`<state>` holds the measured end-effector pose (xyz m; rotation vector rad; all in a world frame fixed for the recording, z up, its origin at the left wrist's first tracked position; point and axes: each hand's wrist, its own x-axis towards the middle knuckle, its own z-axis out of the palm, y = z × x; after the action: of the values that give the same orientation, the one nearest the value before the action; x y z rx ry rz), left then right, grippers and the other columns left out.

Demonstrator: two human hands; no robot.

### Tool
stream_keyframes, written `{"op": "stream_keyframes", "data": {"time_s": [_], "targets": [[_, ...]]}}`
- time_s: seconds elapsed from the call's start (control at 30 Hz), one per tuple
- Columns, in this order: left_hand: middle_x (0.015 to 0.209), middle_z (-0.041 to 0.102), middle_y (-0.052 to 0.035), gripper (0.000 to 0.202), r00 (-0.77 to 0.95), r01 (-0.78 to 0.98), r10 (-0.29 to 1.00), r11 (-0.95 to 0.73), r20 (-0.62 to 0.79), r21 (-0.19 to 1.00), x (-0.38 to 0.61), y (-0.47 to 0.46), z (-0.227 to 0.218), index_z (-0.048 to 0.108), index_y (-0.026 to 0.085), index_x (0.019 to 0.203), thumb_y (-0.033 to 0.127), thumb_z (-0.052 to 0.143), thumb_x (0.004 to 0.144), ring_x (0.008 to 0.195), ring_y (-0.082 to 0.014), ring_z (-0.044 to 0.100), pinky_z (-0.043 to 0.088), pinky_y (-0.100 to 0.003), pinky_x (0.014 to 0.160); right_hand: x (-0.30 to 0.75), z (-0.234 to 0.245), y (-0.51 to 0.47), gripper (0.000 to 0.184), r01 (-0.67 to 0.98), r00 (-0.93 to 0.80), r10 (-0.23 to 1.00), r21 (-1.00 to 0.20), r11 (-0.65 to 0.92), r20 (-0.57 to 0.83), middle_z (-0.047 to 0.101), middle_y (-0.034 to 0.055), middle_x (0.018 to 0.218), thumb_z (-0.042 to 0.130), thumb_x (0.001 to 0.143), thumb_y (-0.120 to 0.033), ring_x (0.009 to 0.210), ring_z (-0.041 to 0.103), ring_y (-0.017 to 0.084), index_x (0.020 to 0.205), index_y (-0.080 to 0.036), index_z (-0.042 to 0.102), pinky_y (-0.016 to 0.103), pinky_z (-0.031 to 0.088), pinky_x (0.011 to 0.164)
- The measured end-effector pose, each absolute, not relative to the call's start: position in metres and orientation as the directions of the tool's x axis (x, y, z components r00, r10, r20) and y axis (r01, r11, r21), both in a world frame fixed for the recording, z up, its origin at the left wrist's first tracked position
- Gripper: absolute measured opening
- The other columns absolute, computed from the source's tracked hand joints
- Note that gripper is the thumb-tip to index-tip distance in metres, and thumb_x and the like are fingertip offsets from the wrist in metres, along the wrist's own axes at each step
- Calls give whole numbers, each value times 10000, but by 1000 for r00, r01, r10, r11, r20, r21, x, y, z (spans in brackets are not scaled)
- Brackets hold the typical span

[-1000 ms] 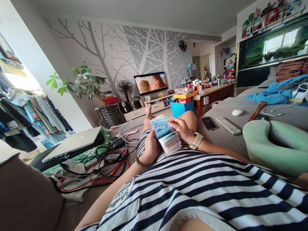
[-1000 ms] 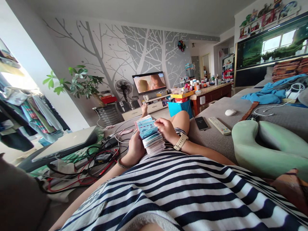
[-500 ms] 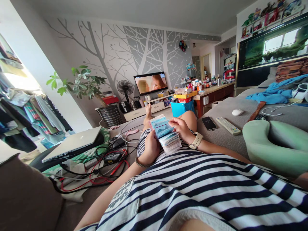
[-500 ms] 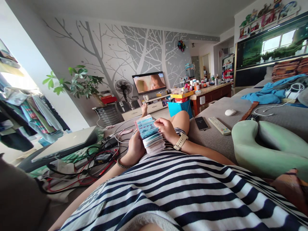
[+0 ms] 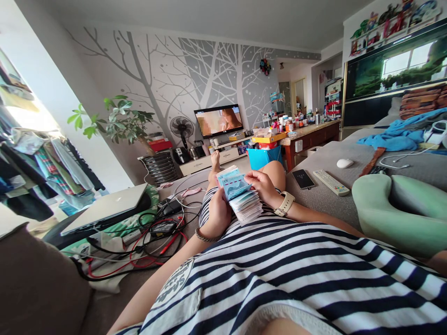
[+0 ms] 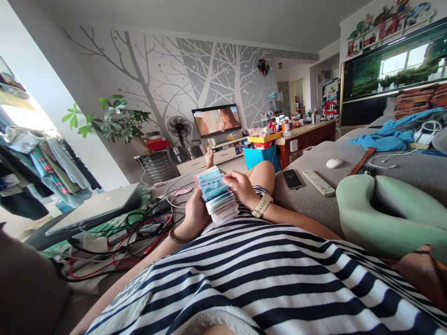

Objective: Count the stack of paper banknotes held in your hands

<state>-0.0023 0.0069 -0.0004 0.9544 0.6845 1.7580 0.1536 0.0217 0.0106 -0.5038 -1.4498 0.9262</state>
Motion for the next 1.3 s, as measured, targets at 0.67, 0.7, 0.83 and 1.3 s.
{"op": "stream_keyframes", "data": {"time_s": [0.67, 0.7, 0.83, 1.3], "targets": [[764, 717, -36, 208, -192, -525, 954, -299, 231, 797, 0, -1, 2, 671, 161, 816, 274, 768, 670, 734, -214, 696, 564, -362, 786, 149, 4, 31, 469, -235, -120, 797, -797, 556, 591, 551, -45, 622, 773, 703, -612, 580, 495, 125, 774, -207, 546, 265, 382, 584], [778, 726, -45, 220, -166, -524, 955, -297, 247, 798, 1, -2, 2, 675, 163, 828, 277, 774, 668, 778, -236, 711, 567, -375, 800, 149, 4, 31, 458, -232, -111, 801, -799, 554, 588, 556, -43, 643, 781, 700, -590, 599, 500, 127, 774, -207, 542, 265, 386, 594], [855, 757, -75, 262, -77, -522, 952, -292, 296, 802, 3, -8, 5, 688, 167, 868, 282, 787, 654, 948, -308, 731, 575, -426, 858, 151, 4, 32, 396, -192, -88, 791, -790, 583, 605, 554, -32, 690, 757, 728, -533, 667, 504, 135, 741, -194, 554, 271, 398, 646], [885, 760, -48, 247, -100, -477, 943, -326, 318, 816, 2, -6, 1, 718, 198, 906, 358, 784, 729, 915, -274, 716, 585, -394, 815, 149, 7, 30, 367, -153, -35, 787, -782, 604, 615, 588, -4, 677, 726, 717, -525, 642, 511, 143, 728, -183, 595, 280, 408, 613]]}}
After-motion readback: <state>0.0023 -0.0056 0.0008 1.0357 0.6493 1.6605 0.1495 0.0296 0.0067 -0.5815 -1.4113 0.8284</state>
